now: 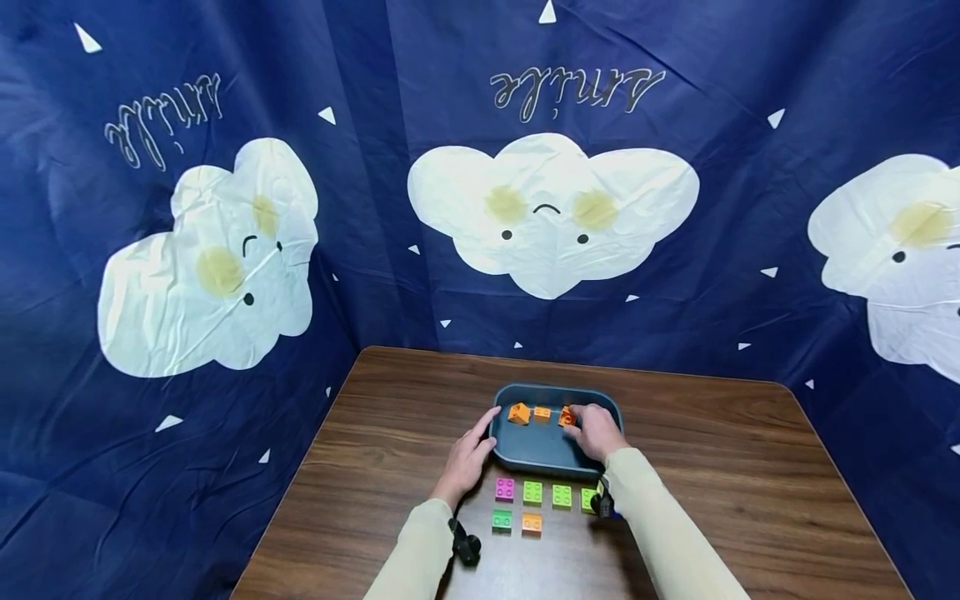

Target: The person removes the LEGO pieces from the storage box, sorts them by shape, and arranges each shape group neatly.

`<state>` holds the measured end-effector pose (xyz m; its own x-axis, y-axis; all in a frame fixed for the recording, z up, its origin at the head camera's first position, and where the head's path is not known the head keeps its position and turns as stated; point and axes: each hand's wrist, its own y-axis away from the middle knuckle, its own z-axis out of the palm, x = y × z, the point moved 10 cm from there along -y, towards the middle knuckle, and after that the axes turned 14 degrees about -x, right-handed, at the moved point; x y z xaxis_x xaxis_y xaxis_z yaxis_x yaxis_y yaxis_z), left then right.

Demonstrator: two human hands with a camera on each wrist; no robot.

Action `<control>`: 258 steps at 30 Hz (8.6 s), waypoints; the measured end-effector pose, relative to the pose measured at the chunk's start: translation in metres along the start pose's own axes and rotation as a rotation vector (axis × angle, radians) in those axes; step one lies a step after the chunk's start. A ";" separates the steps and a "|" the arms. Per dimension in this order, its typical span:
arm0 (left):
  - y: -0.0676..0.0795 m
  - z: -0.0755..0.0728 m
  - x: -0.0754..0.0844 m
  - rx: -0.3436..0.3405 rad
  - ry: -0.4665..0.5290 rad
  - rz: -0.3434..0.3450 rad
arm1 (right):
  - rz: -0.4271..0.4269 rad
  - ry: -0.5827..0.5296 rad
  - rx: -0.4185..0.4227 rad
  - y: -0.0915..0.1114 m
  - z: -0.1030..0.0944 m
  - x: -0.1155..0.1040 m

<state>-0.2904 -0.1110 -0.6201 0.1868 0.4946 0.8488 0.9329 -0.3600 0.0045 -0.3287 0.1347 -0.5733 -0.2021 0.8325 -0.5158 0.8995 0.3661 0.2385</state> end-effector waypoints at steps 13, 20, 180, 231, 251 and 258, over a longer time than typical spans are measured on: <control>-0.001 -0.001 0.002 0.000 -0.010 -0.005 | -0.020 -0.106 0.112 0.002 0.002 0.002; 0.000 0.001 0.000 -0.007 0.006 -0.010 | 0.060 -0.107 0.139 0.004 0.006 0.001; -0.003 0.002 0.000 -0.029 0.012 -0.030 | -0.116 -0.324 0.239 0.146 0.091 -0.001; -0.002 -0.001 0.007 -0.015 -0.031 0.030 | -0.115 -0.347 0.246 0.149 0.095 0.003; -0.004 0.001 0.002 -0.019 -0.014 0.009 | -0.138 -0.341 0.304 0.151 0.093 0.003; -0.005 0.002 0.001 -0.016 -0.008 0.017 | -0.147 -0.348 0.307 0.152 0.092 0.002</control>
<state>-0.2941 -0.1076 -0.6203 0.2050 0.4951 0.8443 0.9246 -0.3809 -0.0012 -0.1567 0.1535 -0.6138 -0.2415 0.5735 -0.7828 0.9544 0.2864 -0.0845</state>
